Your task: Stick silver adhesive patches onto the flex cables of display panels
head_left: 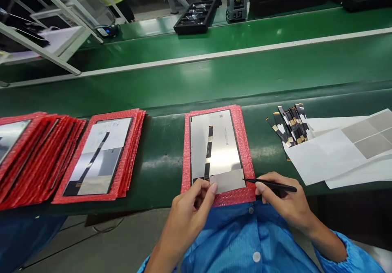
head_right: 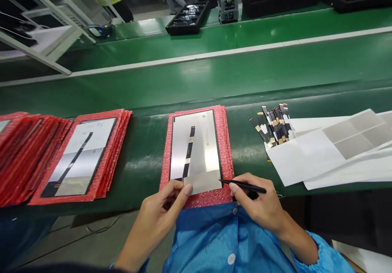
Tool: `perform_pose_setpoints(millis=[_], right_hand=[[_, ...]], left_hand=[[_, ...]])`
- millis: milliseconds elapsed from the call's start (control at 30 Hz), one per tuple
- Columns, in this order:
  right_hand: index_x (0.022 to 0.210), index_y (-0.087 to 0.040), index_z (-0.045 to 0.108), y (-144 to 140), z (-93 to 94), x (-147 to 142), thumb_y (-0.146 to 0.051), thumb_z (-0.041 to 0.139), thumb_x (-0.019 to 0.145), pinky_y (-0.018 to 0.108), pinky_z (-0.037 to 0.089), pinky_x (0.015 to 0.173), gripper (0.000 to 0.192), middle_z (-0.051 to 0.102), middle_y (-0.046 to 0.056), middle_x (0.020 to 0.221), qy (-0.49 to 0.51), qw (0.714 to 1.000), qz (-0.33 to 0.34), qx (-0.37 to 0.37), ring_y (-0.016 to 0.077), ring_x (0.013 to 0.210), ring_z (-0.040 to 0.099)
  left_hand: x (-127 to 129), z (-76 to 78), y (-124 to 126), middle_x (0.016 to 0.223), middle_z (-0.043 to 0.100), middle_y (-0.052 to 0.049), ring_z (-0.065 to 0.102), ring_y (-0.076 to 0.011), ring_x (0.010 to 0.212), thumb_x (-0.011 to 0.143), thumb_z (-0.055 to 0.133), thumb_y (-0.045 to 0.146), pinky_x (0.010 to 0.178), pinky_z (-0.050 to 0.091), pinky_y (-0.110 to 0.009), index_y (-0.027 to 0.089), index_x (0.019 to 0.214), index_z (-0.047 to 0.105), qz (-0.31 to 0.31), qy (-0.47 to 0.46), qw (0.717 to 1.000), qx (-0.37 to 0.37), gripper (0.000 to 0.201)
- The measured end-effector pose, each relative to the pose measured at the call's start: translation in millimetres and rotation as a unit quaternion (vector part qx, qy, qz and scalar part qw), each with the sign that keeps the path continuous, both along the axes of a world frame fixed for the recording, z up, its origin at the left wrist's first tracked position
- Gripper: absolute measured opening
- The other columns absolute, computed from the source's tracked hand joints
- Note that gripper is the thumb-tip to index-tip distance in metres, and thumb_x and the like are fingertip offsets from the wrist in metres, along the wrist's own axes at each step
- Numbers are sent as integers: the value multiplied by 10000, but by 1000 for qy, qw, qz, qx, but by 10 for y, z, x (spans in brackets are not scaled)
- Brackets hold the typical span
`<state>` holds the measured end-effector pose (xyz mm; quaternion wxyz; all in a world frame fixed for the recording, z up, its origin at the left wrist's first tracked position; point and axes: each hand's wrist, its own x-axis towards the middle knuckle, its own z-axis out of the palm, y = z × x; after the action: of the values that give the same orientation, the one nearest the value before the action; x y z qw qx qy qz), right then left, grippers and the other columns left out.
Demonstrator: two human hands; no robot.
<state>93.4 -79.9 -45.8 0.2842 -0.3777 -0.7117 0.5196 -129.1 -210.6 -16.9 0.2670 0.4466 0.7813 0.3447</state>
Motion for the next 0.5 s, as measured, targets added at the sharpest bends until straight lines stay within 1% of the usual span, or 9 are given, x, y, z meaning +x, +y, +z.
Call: perform_pose_setpoints(millis=[167,367,500], right_hand=[[825,-296,760,-23,8,-11,-283,704,861,199,580,462,68,746,-74,606,-9,1000,-2,21,123,449,706],[824,-281,749,-27,9,-23,-290,704,868,212,576,464,63,747,-66,613,-12,1000,-6,-2,130,464,712],[828,-277,748,-20,19,-38,-298,699,873,220,585,459,70,749,-62,606,-15,1000,-4,-12,135,455,713]], left_hand=[[-6,14,22,520,594,42,503,-66,394,871,589,483,389,387,-208,301,736,643,-4,32,999,12,233],[-3,30,21,507,591,36,490,-71,378,874,599,445,367,381,-212,311,748,635,-17,36,999,10,188],[6,56,27,493,563,38,486,-74,372,878,592,484,349,377,-217,315,748,633,-8,42,999,1,217]])
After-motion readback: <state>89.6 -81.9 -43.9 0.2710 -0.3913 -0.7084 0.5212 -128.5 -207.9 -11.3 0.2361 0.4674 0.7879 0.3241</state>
